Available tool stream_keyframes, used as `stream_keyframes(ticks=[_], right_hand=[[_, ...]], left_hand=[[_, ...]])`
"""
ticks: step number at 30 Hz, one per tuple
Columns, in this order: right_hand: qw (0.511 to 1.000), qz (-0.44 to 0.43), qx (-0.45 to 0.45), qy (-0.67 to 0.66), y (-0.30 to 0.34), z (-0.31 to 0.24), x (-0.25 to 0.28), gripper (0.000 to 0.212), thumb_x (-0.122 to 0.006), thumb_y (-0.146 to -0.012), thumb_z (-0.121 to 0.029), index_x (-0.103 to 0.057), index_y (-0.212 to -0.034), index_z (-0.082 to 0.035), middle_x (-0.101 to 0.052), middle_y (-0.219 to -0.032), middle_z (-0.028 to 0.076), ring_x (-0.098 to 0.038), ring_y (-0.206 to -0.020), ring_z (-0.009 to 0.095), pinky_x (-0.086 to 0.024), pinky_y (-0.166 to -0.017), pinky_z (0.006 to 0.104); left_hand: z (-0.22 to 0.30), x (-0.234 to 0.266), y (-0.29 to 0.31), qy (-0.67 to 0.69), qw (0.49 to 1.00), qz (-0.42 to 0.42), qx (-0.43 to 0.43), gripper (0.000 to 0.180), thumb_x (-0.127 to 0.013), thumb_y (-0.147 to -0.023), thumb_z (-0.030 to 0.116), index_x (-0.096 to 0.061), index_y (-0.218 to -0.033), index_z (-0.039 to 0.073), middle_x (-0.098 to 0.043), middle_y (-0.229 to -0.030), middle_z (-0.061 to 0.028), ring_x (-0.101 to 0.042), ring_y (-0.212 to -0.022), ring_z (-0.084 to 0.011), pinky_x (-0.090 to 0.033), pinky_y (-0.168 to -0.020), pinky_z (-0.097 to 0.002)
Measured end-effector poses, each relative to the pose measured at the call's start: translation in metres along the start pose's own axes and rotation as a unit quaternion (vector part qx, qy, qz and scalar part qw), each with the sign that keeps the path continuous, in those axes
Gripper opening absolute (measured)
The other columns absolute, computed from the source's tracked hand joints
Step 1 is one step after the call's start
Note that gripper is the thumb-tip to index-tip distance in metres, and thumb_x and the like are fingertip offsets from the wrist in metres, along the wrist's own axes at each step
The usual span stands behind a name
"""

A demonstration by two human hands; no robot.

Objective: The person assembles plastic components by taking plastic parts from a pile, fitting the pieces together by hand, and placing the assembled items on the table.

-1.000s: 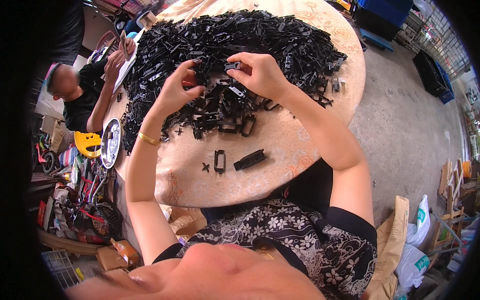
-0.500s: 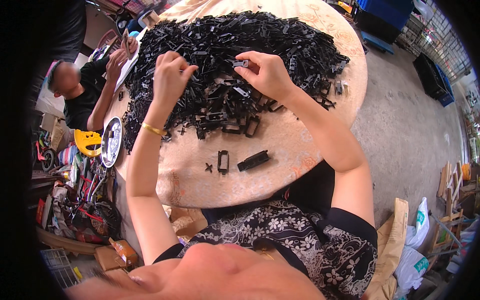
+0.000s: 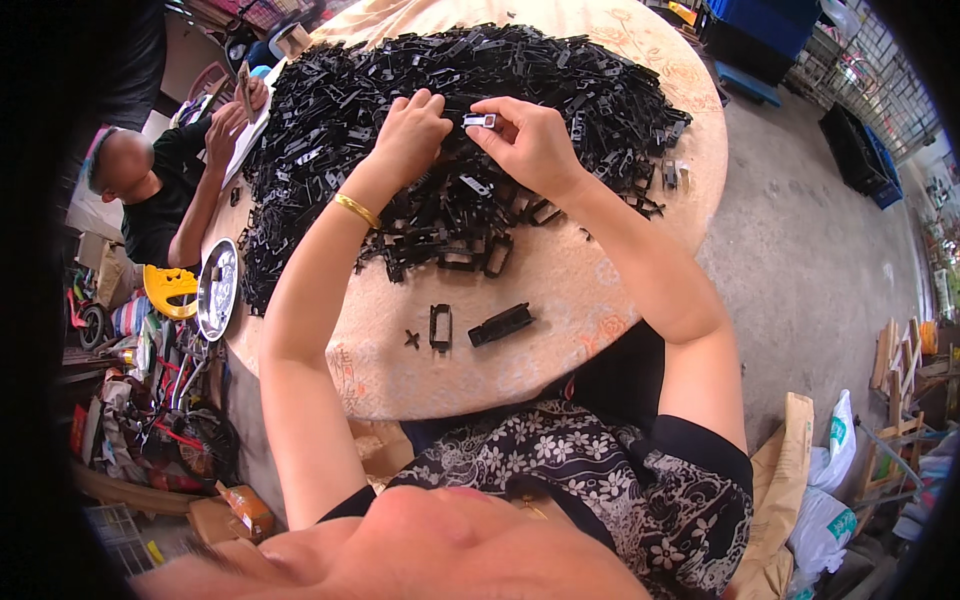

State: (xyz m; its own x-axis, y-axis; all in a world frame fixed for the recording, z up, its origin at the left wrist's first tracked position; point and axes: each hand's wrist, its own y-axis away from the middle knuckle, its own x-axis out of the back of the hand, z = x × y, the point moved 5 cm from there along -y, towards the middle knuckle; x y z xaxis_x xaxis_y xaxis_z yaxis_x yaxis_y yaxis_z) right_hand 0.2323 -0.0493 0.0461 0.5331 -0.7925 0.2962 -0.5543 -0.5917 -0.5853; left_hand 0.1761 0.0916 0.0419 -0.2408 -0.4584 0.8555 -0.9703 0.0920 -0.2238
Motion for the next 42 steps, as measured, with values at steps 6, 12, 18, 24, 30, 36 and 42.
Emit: stream_keyframes(ticks=[6,12,18,24,30,36,42], right_hand=[[1.0,0.007,0.001,-0.006,0.0,-0.004,0.002,0.023,-0.07,-0.078,-0.012,-0.064,-0.098,-0.001,-0.061,-0.069,0.003,-0.051,-0.056,0.005,-0.043,-0.051,0.0203],[1.0,-0.012,0.01,0.003,0.004,-0.007,0.001,0.024,-0.069,-0.078,-0.012,-0.064,-0.099,-0.001,-0.061,-0.07,0.003,-0.052,-0.056,0.005,-0.043,-0.052,0.0204],[1.0,-0.008,0.003,-0.026,0.003,-0.007,-0.001,0.024,-0.07,-0.076,-0.008,-0.064,-0.099,-0.001,-0.063,-0.075,0.004,-0.053,-0.058,0.005,-0.044,-0.054,0.0193],[0.993,-0.079,0.052,-0.077,0.014,-0.033,-0.009,0.026,-0.07,-0.075,-0.005,-0.065,-0.101,-0.006,-0.063,-0.079,0.002,-0.052,-0.059,0.004,-0.045,-0.054,0.0196],[0.974,-0.183,0.131,-0.016,0.032,-0.046,-0.028,0.029,-0.072,-0.072,-0.004,-0.067,-0.101,-0.006,-0.059,-0.075,0.006,-0.056,-0.062,0.013,-0.045,-0.053,0.0231],[0.978,-0.156,0.135,0.03,0.027,-0.04,-0.025,0.025,-0.07,-0.072,-0.01,-0.068,-0.097,-0.009,-0.058,-0.075,0.006,-0.056,-0.055,0.018,-0.047,-0.053,0.0283],[0.979,-0.127,0.154,0.041,0.028,-0.044,-0.024,0.024,-0.071,-0.071,-0.012,-0.067,-0.094,-0.007,-0.059,-0.083,0.007,-0.059,-0.068,0.021,-0.048,-0.06,0.0304]], left_hand=[[-0.003,-0.002,0.023,0.122,0.987,0.093,-0.039,0.009,-0.065,-0.066,0.009,-0.061,-0.073,0.012,-0.052,-0.087,-0.0023,-0.049,-0.095,-0.0198,-0.037,-0.083,-0.0361],[0.003,-0.002,0.016,0.082,0.995,0.037,-0.038,0.009,-0.063,-0.069,0.009,-0.057,-0.075,0.011,-0.052,-0.086,-0.0028,-0.049,-0.098,-0.0197,-0.035,-0.084,-0.0355],[-0.036,0.012,0.026,0.509,0.832,0.143,0.17,0.009,-0.053,-0.089,0.01,-0.053,-0.094,0.003,-0.061,-0.104,-0.0104,-0.061,-0.09,-0.0175,-0.047,-0.08,-0.029],[-0.017,0.02,0.069,0.84,0.434,0.06,0.32,0.018,-0.047,-0.095,0.017,-0.049,-0.105,0.001,-0.062,-0.09,-0.0085,-0.06,-0.071,-0.0128,-0.049,-0.057,-0.0223],[0.027,0.012,0.098,0.892,0.313,-0.017,0.324,0.027,-0.053,-0.092,0.027,-0.055,-0.092,0.0,-0.06,-0.087,-0.0071,-0.062,-0.077,-0.0161,-0.057,-0.07,-0.0272],[0.027,0.025,0.11,0.9,0.338,0.001,0.275,0.028,-0.046,-0.094,0.012,-0.051,-0.115,-0.006,-0.058,-0.108,-0.0122,-0.059,-0.1,-0.0191,-0.049,-0.092,-0.0318],[0.033,0.025,0.113,0.871,0.375,0.023,0.315,0.031,-0.043,-0.094,0.007,-0.046,-0.121,-0.007,-0.057,-0.112,-0.0129,-0.058,-0.102,-0.0191,-0.049,-0.092,-0.0303]])
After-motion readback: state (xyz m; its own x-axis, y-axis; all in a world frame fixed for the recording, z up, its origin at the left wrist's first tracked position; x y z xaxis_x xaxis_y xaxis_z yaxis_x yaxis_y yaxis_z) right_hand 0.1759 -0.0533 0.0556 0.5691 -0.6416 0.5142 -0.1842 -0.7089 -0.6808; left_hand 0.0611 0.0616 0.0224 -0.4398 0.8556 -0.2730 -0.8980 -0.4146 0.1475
